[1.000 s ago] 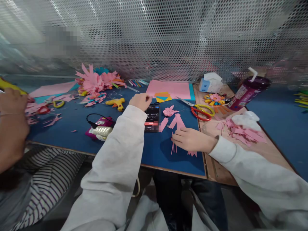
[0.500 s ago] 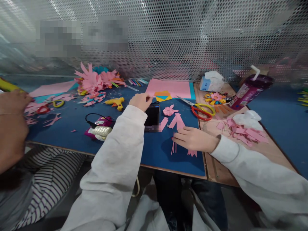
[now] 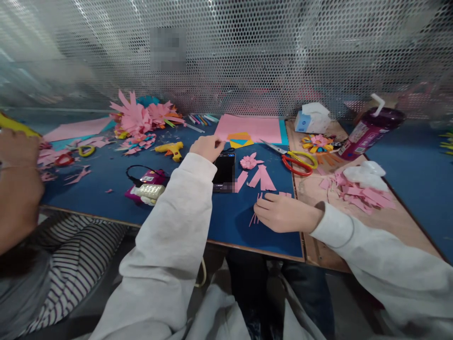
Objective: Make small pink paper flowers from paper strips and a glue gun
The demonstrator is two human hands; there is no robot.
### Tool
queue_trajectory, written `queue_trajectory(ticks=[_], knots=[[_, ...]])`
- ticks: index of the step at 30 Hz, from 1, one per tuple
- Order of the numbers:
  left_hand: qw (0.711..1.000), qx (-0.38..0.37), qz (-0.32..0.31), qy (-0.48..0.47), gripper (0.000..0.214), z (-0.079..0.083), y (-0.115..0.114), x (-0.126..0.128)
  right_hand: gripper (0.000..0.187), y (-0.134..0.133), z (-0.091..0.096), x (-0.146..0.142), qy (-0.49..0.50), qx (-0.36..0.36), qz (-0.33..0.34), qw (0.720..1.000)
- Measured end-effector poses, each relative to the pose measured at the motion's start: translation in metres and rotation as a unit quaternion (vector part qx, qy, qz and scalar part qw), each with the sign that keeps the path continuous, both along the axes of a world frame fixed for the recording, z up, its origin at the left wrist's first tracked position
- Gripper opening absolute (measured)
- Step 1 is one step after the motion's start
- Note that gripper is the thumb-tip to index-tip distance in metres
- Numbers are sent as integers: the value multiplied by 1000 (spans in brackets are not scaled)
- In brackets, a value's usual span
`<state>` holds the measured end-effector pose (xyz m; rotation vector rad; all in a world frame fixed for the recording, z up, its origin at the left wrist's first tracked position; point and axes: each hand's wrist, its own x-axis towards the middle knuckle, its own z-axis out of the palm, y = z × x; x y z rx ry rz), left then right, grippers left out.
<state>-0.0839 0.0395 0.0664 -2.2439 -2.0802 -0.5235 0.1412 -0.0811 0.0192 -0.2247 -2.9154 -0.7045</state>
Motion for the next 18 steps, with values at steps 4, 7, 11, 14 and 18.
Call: queue_trajectory(ticks=[4, 7, 11, 14, 18], knots=[[1000, 0, 0, 1, 30, -1, 1, -1, 28, 0, 0, -1, 12, 2, 1, 1000], [1000, 1, 2, 2, 30, -1, 0, -2, 27, 0, -2, 0, 18, -2, -1, 1000], [1000, -1, 6, -1, 30, 0, 0, -2, 27, 1, -3, 1, 22, 0, 0, 1000], [1000, -1, 2, -1, 30, 0, 1, -2, 28, 2, -3, 1, 27, 6, -1, 1000], [1000, 1, 1, 1, 31, -1, 2, -3, 28, 2, -3, 1, 31, 12, -3, 999]])
